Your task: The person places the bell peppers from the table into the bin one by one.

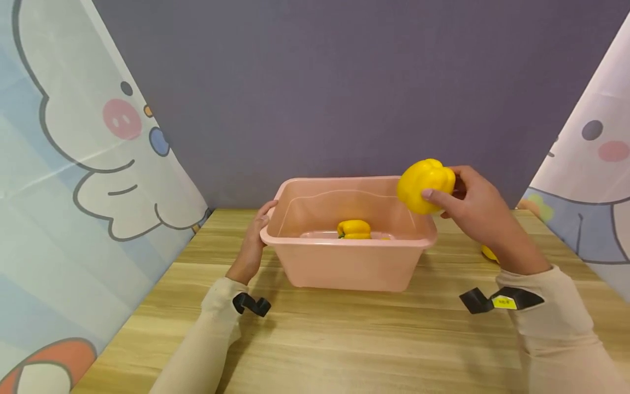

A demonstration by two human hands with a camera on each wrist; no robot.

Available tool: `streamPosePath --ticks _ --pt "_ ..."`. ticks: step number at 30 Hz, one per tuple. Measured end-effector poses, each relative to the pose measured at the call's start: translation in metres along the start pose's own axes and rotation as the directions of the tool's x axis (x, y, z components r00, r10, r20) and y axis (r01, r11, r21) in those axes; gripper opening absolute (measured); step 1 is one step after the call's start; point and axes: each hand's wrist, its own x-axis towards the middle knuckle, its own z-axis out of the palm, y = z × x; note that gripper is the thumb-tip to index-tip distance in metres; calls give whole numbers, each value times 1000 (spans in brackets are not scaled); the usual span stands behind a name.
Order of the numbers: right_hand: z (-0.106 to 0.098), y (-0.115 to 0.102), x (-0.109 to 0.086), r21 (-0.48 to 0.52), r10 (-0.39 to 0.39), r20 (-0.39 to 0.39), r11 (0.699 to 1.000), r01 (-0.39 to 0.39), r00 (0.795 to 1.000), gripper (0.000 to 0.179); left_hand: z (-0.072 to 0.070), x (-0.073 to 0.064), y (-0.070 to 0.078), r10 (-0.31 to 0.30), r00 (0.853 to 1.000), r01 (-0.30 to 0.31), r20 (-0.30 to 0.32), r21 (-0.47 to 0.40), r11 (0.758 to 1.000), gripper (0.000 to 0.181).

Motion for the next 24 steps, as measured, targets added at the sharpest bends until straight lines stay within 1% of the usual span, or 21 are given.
streamPosePath --ticks 2,10,15,20,24 --pt "-1 -1 2 -11 8 25 1000 -7 1000 57 0 1 1 4 1000 -4 3 2 1000 50" --pt "-12 -3 10 29 56 141 998 -60 989 54 -1 1 -1 18 1000 -18 5 3 1000 52" --pt "-16 0 18 76 40 195 995 -56 980 49 -2 1 -3 32 999 -32 13 9 999 53" --pt "-14 1 24 95 41 236 993 -65 971 48 -1 1 0 14 1000 -14 7 4 1000 49" --pt "-11 -2 27 86 33 249 995 -56 968 45 1 1 6 -9 1000 9 8 -7 1000 48"
